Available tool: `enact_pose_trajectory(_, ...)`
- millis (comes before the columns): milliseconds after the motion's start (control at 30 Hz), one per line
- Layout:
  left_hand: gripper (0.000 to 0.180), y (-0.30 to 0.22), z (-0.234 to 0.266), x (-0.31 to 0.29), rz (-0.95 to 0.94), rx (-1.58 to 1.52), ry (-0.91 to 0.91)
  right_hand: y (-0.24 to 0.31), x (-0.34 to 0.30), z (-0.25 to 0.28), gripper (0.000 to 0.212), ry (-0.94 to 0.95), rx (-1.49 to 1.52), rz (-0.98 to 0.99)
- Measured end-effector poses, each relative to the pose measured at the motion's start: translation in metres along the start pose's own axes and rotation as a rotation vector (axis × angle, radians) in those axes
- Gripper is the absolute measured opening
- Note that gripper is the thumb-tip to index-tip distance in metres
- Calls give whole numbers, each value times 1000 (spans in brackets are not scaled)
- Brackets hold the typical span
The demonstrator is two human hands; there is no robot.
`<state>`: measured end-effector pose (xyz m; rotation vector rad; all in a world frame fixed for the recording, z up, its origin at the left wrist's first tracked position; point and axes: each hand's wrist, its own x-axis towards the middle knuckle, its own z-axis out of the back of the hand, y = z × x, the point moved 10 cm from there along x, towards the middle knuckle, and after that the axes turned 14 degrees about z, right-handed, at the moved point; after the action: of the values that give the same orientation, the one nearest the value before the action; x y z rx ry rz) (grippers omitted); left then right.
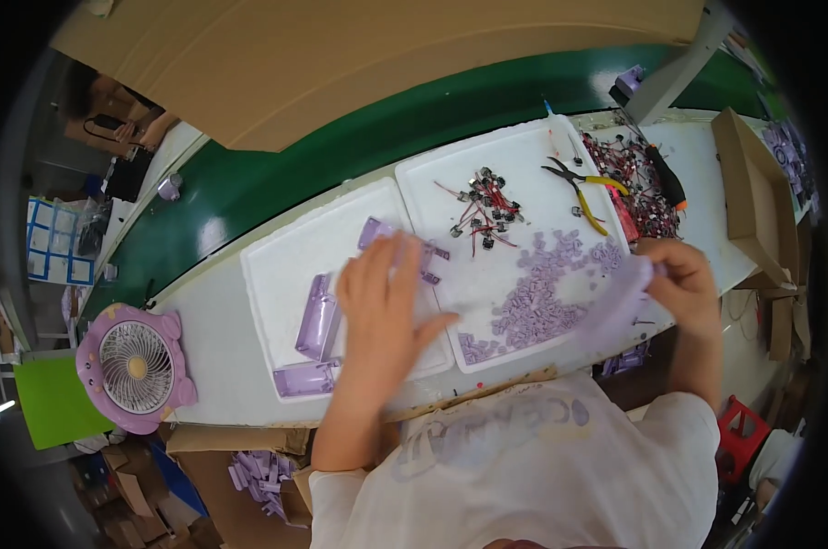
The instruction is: The person assembles electronic components by applying glue from a bottle to plastic housings, then installing wired internal parts into the housings by hand.
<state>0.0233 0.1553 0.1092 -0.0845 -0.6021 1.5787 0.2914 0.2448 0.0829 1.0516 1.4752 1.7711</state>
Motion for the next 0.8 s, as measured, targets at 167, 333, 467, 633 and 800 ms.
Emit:
enact_pose_trajectory(167, 72, 26, -23, 12, 155, 197, 183, 4, -41, 44, 10, 360, -612, -242)
enact_pose_trajectory(333, 67, 18, -31, 15, 66, 339, 154, -36, -92, 59, 14, 605, -873, -486)
enact_pose_trajectory(467, 63, 22, -30, 16, 100, 260, 142, -84, -137, 101, 18, 607, -1321, -595)
enact_pose_trajectory(633, 55, 20, -16, 14, 305, -207, 215, -55, -106, 33, 24, 774, -1111, -486)
enact_pose_trajectory(800, 59, 31, -34, -11, 598, -1065, 337, 16, -10, -76, 11, 505, -797, 229)
